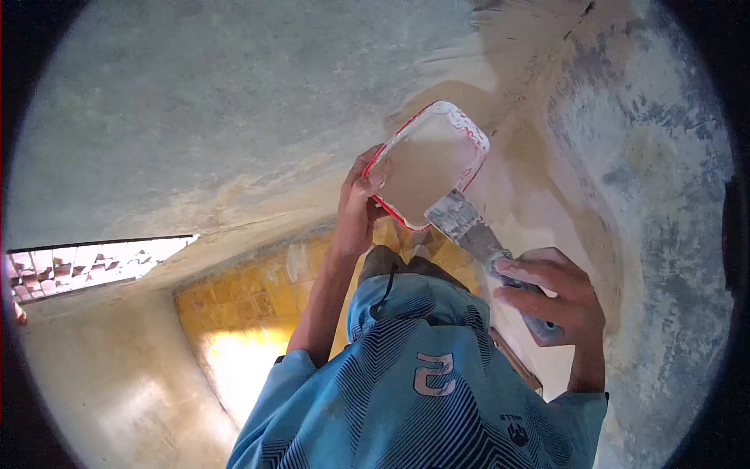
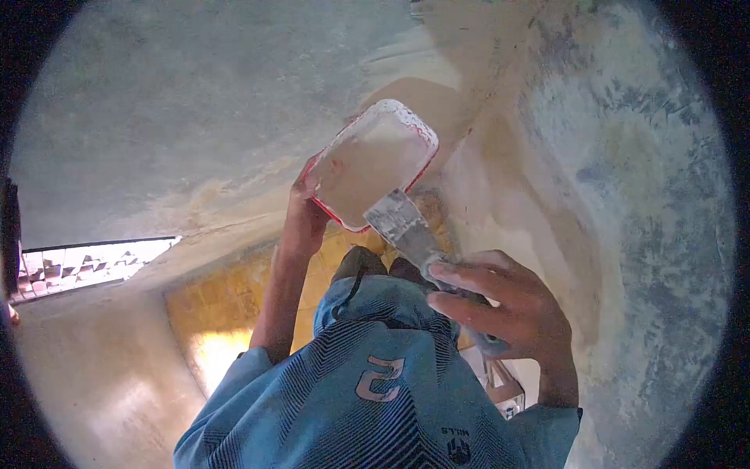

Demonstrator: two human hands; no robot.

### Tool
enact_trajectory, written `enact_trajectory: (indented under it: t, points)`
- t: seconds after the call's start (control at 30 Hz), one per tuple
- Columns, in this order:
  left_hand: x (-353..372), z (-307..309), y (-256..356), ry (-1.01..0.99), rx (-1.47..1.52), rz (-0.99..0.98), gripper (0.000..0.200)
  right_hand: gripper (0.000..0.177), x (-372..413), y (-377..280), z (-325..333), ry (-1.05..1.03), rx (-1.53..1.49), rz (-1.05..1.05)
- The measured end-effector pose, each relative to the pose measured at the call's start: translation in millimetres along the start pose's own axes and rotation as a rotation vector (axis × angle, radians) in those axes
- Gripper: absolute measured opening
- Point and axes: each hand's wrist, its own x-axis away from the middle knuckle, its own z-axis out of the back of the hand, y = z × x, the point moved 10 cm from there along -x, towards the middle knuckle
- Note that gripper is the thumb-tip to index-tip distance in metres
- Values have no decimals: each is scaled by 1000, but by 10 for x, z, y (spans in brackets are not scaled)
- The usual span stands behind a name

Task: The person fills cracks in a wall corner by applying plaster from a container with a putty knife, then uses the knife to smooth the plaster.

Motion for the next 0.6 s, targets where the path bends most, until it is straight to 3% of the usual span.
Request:
enact_trajectory:
  t: [0.17, 0.27, 0.4, 0.53, 0.6]
  points:
    - [54, -36, 52, 28, -18, 33, 75, 37, 118, 32, 202, 39, -19, 9]
    - [68, -7, 66, 55, -49, -1, 78, 39, 204, 275, 433, 176, -198, 3]
    - [96, -10, 59, 74, -55, -41, 84, 44, 668, 1252, 346, 861, -1014, -324]
    - [131, -40, 55, 73, -22, -84, 86, 31, 868, 1756, -163, 1109, -1378, -625]
    - [142, -40, 94, 79, 0, -96, 86, 31, 866, 1800, -383, 1080, -1427, -649]
